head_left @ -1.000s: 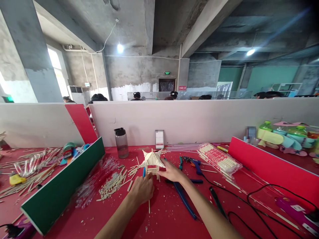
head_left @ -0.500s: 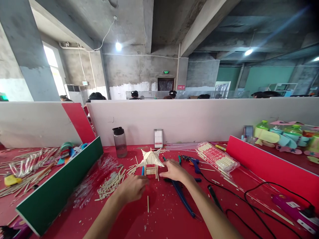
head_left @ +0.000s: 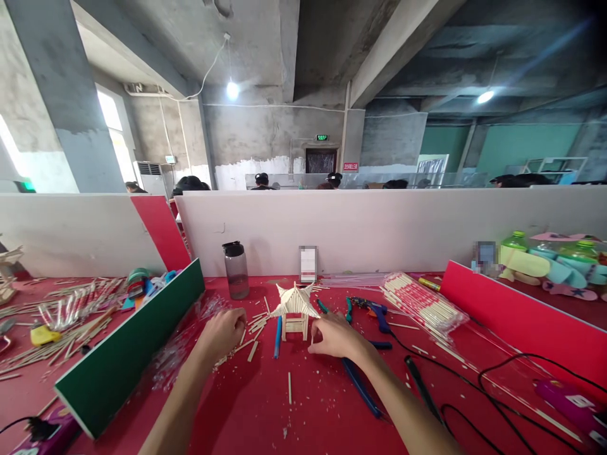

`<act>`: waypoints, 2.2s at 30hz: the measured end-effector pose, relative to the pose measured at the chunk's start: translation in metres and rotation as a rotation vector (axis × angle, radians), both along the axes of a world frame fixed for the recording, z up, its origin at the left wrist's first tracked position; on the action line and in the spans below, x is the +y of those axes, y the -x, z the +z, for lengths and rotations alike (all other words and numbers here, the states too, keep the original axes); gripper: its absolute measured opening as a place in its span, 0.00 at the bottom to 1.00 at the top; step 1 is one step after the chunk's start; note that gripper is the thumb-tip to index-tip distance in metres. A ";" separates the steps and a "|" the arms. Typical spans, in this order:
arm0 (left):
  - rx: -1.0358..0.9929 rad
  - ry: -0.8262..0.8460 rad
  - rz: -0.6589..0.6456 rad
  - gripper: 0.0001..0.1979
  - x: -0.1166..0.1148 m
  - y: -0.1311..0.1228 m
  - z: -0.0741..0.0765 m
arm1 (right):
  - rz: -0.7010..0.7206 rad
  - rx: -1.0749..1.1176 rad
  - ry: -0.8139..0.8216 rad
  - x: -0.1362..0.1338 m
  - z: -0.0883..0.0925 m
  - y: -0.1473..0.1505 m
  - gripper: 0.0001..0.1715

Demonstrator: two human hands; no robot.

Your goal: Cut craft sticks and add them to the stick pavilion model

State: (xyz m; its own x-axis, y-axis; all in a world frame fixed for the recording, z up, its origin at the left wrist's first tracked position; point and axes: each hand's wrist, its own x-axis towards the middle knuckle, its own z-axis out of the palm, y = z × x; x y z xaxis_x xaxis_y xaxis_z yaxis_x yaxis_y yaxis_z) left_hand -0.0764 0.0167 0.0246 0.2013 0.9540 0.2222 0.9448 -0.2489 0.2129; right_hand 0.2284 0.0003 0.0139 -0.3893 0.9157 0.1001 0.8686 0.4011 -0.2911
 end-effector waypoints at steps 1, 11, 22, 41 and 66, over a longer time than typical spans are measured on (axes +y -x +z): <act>-0.050 0.020 -0.002 0.09 0.000 0.000 0.000 | 0.048 0.046 0.033 -0.008 0.006 0.002 0.17; -0.602 0.714 -0.473 0.21 -0.024 -0.037 0.006 | 0.135 0.320 -0.137 -0.051 -0.002 0.068 0.17; 0.080 0.130 0.294 0.09 0.002 0.019 -0.004 | 0.101 0.184 -0.009 -0.042 -0.012 0.047 0.09; -0.093 0.470 -0.643 0.11 -0.037 -0.052 0.006 | 0.197 0.057 0.090 -0.045 -0.024 0.041 0.11; -0.104 0.314 -0.725 0.14 -0.036 -0.071 -0.020 | 0.334 0.212 0.288 -0.023 0.003 -0.003 0.10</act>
